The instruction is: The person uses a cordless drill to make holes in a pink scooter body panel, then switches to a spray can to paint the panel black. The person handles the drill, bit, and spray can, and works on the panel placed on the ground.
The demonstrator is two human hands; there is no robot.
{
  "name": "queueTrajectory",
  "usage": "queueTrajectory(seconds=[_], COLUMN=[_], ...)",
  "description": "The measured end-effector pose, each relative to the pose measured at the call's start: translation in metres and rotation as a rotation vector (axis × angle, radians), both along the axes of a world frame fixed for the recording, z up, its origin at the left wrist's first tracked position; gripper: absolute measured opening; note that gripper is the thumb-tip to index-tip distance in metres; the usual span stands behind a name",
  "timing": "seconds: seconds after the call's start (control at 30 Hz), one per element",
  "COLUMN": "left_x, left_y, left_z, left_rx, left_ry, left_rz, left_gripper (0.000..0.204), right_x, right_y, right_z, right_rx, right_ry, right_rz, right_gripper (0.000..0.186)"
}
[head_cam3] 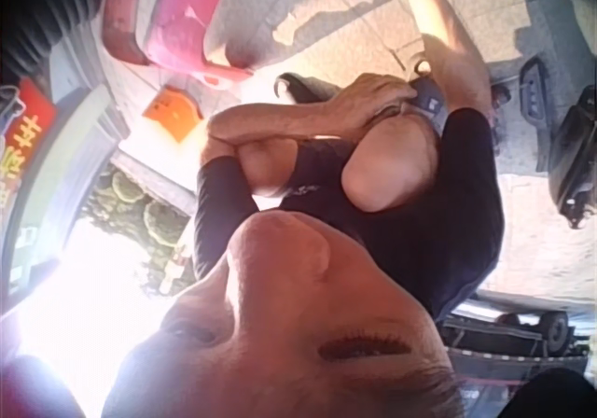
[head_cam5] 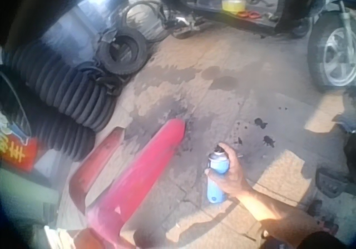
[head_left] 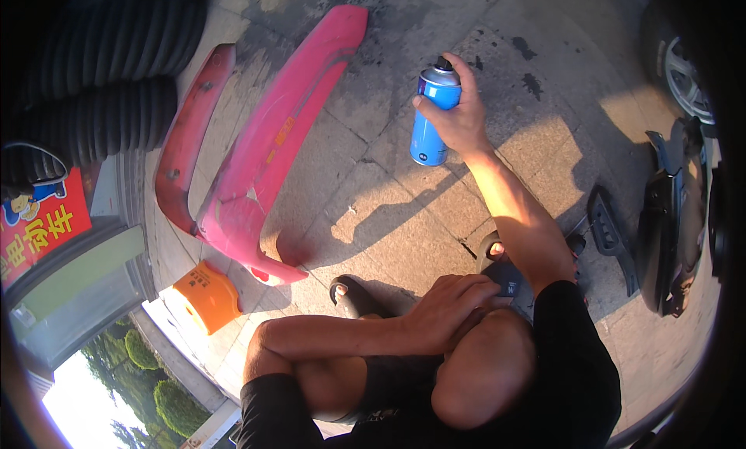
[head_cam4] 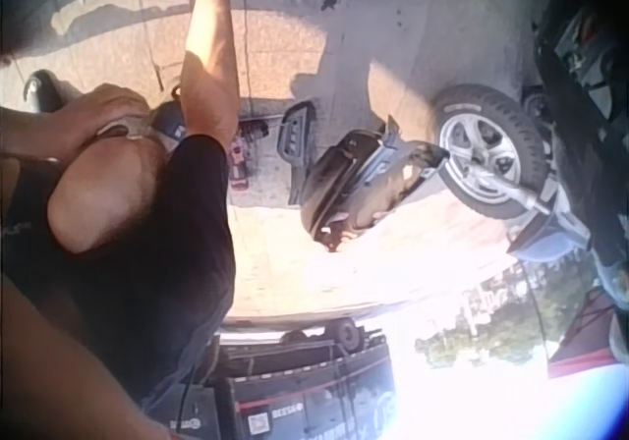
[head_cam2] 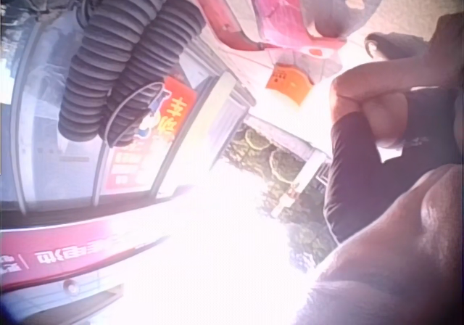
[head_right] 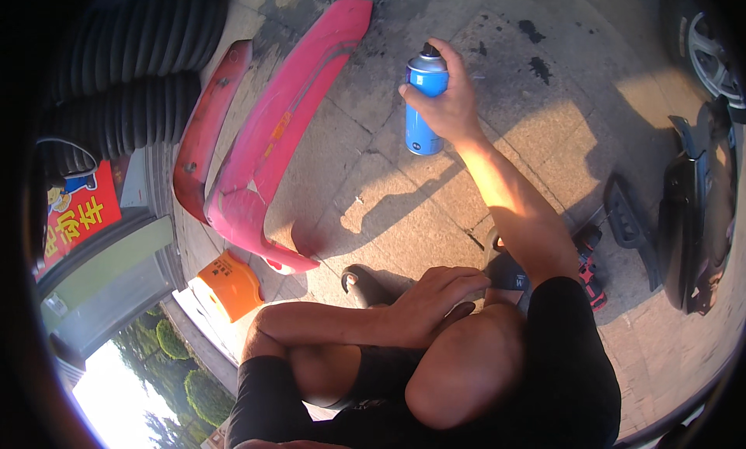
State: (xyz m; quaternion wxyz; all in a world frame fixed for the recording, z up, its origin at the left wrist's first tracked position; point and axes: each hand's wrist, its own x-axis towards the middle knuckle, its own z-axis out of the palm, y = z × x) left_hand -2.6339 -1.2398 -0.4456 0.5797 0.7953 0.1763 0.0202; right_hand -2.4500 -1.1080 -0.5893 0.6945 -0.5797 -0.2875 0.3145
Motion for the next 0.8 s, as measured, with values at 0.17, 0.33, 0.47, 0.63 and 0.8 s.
queueTrajectory(seconds=[0.17,0.33,0.47,0.63,0.8], left_x=[0.001,0.002,0.004,0.009,0.011], left_y=[0.001,0.002,0.004,0.009,0.014], left_z=[0.002,0.003,0.004,0.003,-0.001], left_rx=[0.008,-0.023,-0.063,-0.072,-0.071], left_ry=[0.006,0.051,0.07,0.05,-0.008], left_rz=[-0.012,-0.036,-0.058,-0.063,-0.041], left_gripper=[0.049,0.047,0.046,0.045,0.051], right_x=[-0.005,-0.002,0.004,0.005,-0.004], right_y=[-0.001,0.002,0.011,0.036,0.058], right_z=[-0.001,-0.005,-0.006,-0.001,0.008], right_rx=[-0.023,-0.044,-0.108,-0.105,-0.033], right_ry=[0.014,-0.035,-0.103,-0.214,-0.416], right_rz=[0.06,0.089,0.102,0.117,0.091], right_gripper=[0.075,0.077,0.075,0.072,0.07])
